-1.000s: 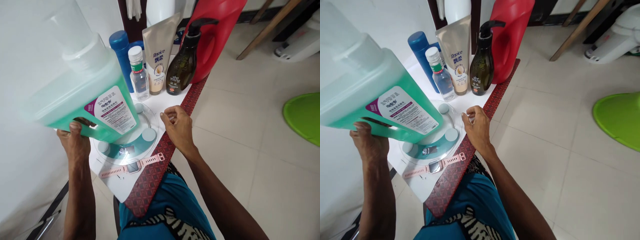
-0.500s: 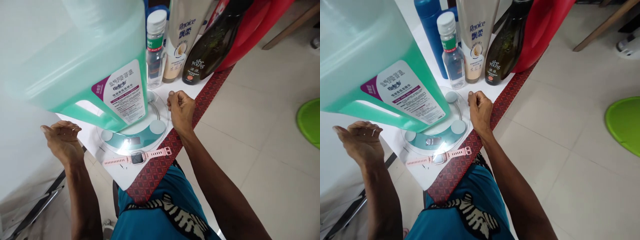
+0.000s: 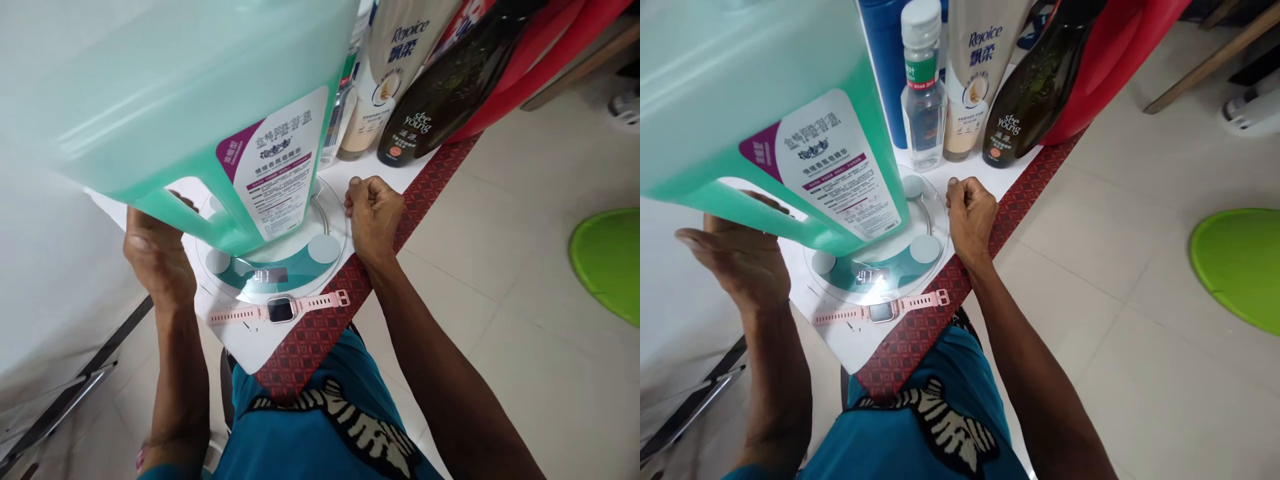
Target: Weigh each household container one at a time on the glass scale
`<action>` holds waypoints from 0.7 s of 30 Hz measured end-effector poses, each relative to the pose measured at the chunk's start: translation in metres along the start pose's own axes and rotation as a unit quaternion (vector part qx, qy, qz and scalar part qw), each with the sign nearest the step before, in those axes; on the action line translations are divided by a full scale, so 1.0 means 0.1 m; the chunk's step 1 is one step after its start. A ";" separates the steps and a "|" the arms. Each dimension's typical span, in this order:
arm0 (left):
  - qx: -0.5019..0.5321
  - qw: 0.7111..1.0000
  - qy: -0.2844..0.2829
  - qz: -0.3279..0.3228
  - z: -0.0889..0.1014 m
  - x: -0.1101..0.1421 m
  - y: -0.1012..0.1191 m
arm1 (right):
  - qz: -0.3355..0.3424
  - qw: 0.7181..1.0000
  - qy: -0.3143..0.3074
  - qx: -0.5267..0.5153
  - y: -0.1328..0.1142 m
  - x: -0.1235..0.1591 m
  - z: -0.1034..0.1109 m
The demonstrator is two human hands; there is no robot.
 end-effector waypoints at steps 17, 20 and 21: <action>0.038 0.968 0.242 -0.044 0.60 -0.97 -0.08 | -0.049 0.998 -0.016 0.046 -0.07 0.01 0.01; -0.005 0.958 0.279 -0.074 0.98 -1.28 -0.26 | -0.060 0.997 -0.013 0.046 -0.07 0.00 0.01; -0.021 0.955 0.286 -0.075 1.09 -1.36 -0.35 | -0.065 0.997 -0.012 0.045 -0.07 -0.01 0.01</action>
Point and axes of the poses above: each hand's wrist, its own x-axis away from the middle knuckle, its own z-axis out of the back of the hand, y = z × x, the point moved 7 cm from there along -x, towards the middle knuckle, and after that the axes turned 1 degree about y, right-handed, at the moved point
